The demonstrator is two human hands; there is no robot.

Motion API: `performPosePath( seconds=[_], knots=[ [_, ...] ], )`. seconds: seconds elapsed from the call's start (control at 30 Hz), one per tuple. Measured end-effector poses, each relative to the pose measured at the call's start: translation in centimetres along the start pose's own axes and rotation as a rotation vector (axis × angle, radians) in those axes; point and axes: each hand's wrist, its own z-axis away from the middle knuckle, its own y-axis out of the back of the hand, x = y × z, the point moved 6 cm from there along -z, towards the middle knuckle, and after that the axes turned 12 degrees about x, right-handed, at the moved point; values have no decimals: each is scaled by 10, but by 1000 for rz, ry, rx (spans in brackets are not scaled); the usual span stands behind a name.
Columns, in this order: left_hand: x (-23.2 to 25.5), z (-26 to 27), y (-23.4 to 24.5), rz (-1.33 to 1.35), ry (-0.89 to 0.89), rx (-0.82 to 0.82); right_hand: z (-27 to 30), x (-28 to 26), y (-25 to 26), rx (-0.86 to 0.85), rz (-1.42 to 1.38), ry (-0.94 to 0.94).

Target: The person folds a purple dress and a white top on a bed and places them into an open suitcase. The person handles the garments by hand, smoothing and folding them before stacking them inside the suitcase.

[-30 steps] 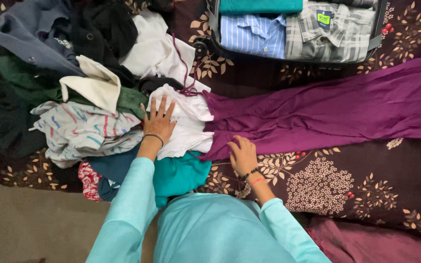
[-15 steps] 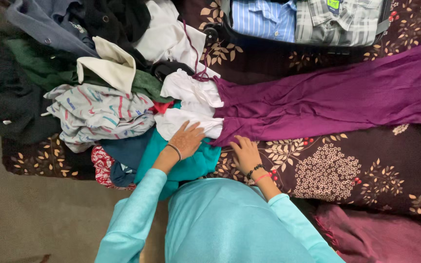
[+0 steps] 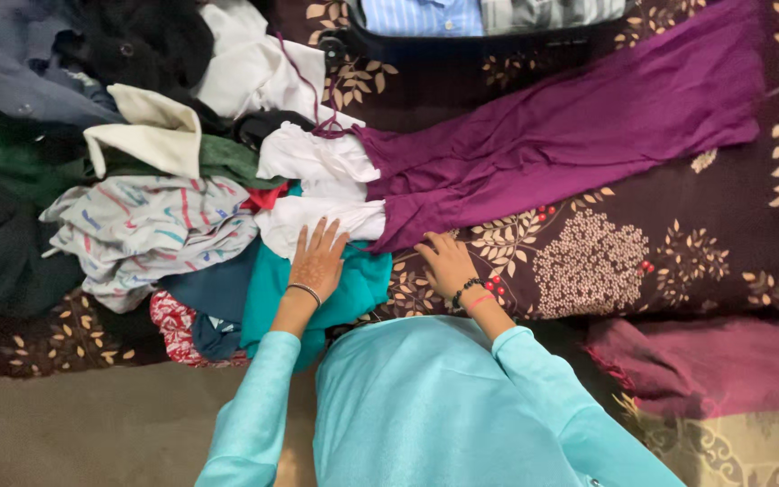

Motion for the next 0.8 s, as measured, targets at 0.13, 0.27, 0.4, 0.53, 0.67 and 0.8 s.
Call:
performPosePath(
  seconds=[0.13, 0.27, 0.4, 0.53, 0.67, 0.8],
  knots=[
    [58, -19, -14, 99, -101, -51, 11, 39, 8, 25, 29, -102],
    [97, -50, -37, 216, -106, -38, 17, 89, 13, -20, 124, -186],
    [112, -99, -74, 134, -50, 78, 22, 130, 18, -31, 184, -172],
    [112, -144, -100, 79, 33, 153, 28, 165, 28, 6, 107, -165],
    [102, -177, -112, -12, 76, -19, 37, 197, 40, 17, 17, -184],
    [96, -187, -102, -40, 54, -14, 46, 226, 57, 7, -78, -200]
  ],
)
